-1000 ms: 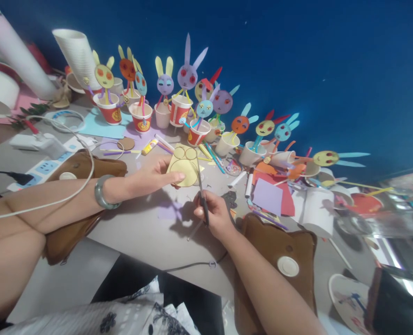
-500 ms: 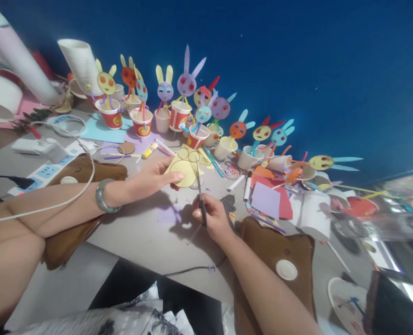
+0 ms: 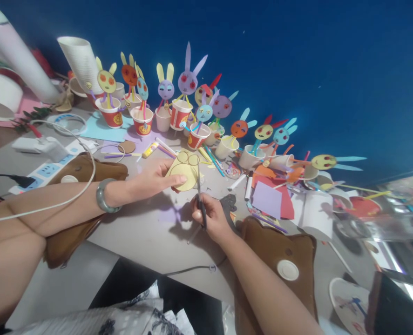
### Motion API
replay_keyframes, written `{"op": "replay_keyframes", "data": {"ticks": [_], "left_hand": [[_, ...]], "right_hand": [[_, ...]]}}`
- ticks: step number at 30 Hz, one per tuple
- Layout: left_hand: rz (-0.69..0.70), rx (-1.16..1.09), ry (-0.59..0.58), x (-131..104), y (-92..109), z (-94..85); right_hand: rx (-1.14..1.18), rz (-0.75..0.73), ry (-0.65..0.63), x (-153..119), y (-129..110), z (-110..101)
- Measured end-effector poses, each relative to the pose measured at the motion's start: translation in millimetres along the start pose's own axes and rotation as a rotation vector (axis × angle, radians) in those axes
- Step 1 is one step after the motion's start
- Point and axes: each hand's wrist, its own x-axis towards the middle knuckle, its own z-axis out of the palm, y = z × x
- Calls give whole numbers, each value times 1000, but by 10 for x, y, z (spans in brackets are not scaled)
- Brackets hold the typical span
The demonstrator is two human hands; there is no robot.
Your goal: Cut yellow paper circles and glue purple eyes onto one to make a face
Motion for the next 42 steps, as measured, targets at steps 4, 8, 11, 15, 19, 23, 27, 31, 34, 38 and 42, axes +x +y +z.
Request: {"op": "replay_keyframes", "data": {"ticks": [4,8,11,15,19,23,27,31,34,38,42], "left_hand": [[-24,14,-1,-4,8,2],[-31,25,-2,-1,12,-8],[-37,46,-9,-4,13,-13],[-41,49,-18,-12,12,-6],[-42,39,-14,-17,20,5],[-38,25,-6,-16,24,13],[-44,16,-1,-13,26,14],[-50,10,-6,-14,30,11],[-50,13,-7,-16,34,8],[-64,14,-2,-17,48,7],[-55,2,-9,-18,76,12]], "right_hand": [[2,5,-8,-4,-29,12],[-14,4,-15,3,-51,14],[-24,-3,-15,11,-52,14],[-14,-11,-12,9,-39,9],[-19,0,-11,2,-22,-4],[-55,12,6,0,-8,-16],[-56,20,14,-4,19,-29],[-30,6,10,-6,53,-44],[-30,16,17,-7,65,-50],[-34,30,23,-8,73,-60],[-4,29,22,-7,81,-70]]}}
